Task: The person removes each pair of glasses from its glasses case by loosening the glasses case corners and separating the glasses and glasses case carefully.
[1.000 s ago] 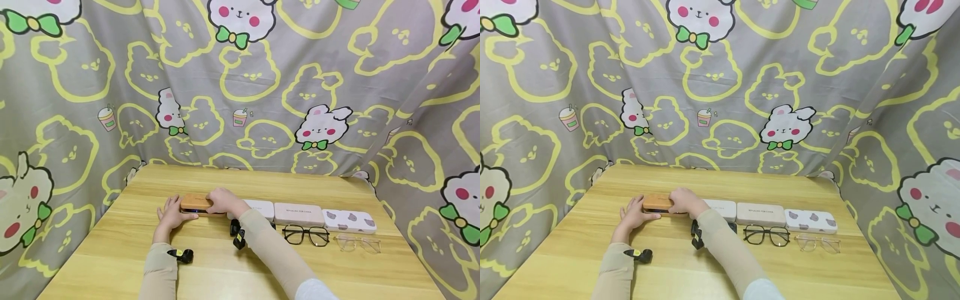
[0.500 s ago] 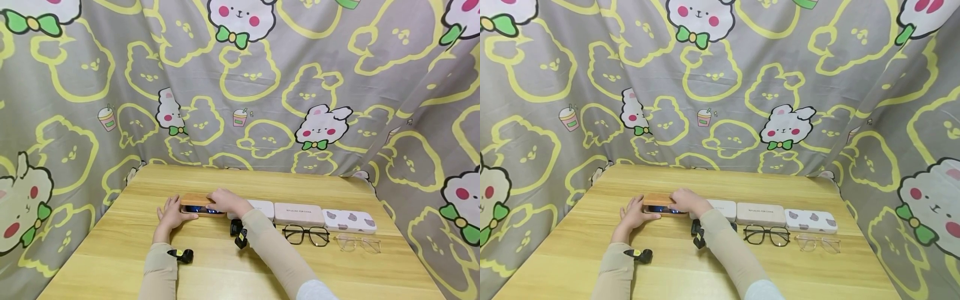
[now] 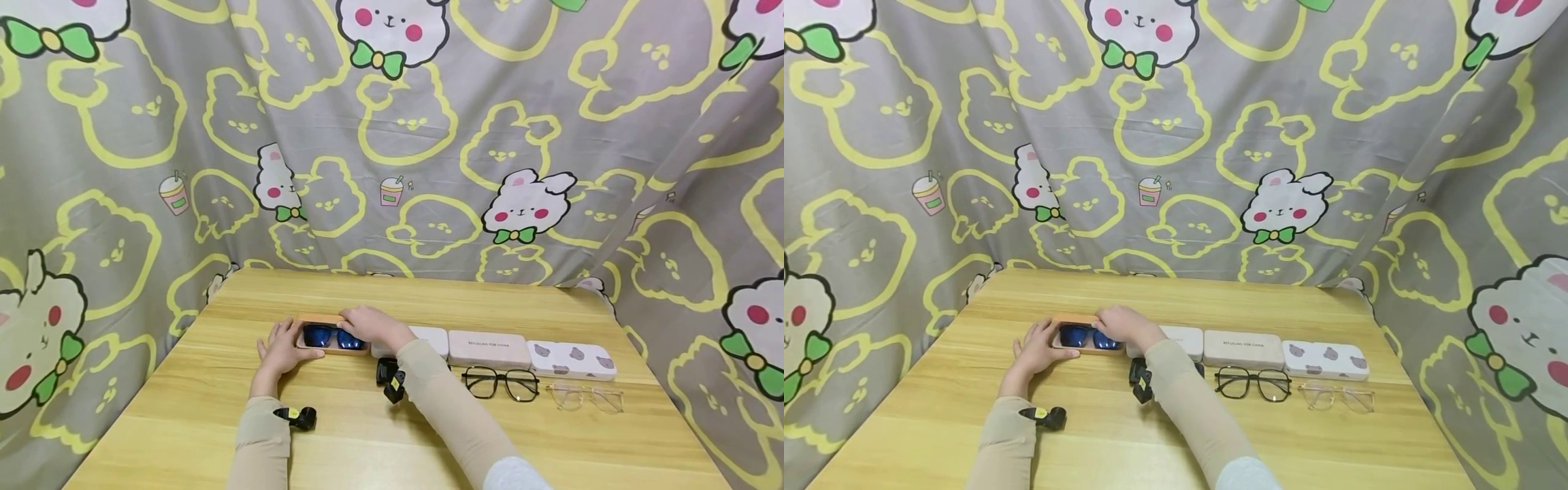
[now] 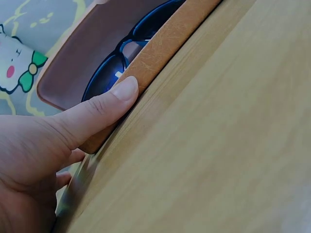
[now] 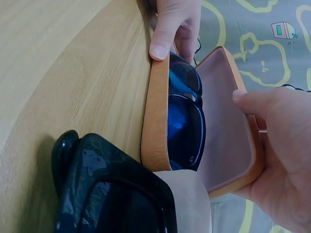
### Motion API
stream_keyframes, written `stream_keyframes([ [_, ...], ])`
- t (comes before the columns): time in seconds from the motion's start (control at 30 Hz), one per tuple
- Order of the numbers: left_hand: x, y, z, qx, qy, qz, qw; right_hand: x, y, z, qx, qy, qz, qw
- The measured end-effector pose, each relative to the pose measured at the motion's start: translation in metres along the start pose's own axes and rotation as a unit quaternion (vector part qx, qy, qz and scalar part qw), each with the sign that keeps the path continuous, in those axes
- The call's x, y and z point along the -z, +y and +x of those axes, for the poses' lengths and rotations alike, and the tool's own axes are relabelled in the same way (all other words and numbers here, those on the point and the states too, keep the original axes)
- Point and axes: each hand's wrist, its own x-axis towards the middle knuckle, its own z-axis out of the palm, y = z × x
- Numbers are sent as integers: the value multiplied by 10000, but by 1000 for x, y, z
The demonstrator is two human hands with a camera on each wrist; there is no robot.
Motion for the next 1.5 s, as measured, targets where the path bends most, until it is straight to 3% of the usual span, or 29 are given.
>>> stream_keyframes([
  [0.47, 1, 1, 0, 5, -14, 27, 10000, -4, 1, 3, -578, 361, -521, 9963],
  [0.7, 1, 2, 0, 17, -35, 31, 10000, -3, -1, 2, -751, 392, -440, 9954],
  [1.5, 2, 1, 0, 13, -23, -44, 10000, -3, -15, -3, -347, 962, -599, 9930],
])
